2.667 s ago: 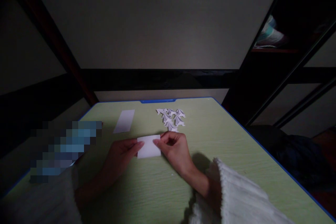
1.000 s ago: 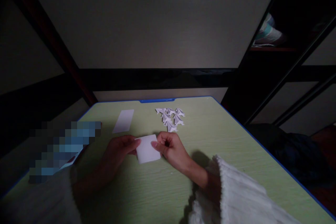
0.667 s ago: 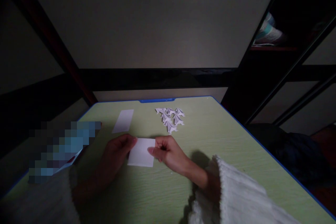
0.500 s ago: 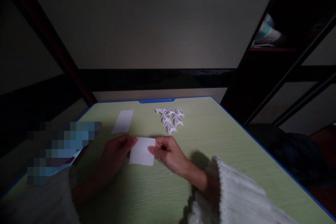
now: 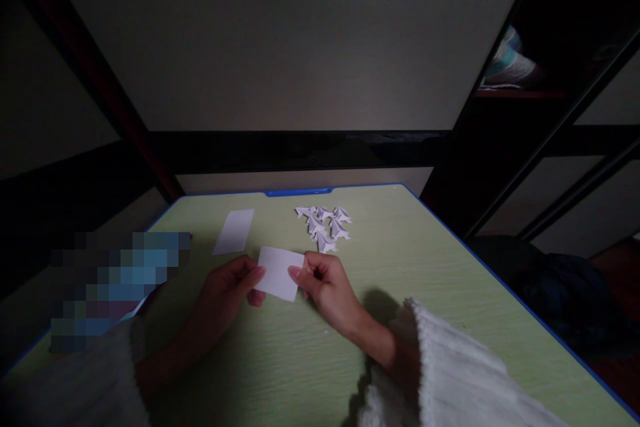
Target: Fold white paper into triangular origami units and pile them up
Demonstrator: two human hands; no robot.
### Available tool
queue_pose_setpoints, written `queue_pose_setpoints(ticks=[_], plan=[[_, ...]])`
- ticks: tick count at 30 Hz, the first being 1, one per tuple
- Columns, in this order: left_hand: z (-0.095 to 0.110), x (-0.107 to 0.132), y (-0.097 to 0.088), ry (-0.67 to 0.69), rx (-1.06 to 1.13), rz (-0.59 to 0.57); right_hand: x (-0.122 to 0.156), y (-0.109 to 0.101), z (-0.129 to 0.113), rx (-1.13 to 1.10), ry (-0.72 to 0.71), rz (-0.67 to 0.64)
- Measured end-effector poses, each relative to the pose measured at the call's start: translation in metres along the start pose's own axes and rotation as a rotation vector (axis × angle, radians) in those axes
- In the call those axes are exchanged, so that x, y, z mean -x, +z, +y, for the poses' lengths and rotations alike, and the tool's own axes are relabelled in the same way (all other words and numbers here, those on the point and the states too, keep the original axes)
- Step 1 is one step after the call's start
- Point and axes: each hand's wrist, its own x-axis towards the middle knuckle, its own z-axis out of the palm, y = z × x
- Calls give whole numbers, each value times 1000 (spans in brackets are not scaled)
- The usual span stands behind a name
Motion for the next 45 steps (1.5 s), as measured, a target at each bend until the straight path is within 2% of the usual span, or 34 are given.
queue_pose_setpoints(ticks=[9,13,15,19,21,24,27,33,37,41,45], plan=[[-3,4,-1,18,-183,10,-1,0,1,20,-20,1],[-4,4,-2,39,-199,-51,-2,-2,2,-3,22,-10],[-3,4,-3,64,-195,-86,-3,-4,1,0,52,-71],[-4,2,-5,110,-108,-79,-3,-4,-4,53,99,-288],[-6,2,-6,107,-86,-126,-2,-3,-6,67,93,-283],[-9,5,-6,80,-124,-271,0,-1,-6,53,106,-237],[-9,8,-4,68,-179,-387,3,1,-5,69,94,-280],[-1,11,-3,170,-312,-425,6,0,-3,254,-28,-386],[-1,10,-3,160,-290,-418,6,1,-4,205,-24,-302],[-4,8,-2,79,-158,-415,7,3,-6,6,78,-165],[-6,6,-1,96,-99,-359,6,2,-5,-165,93,-8]])
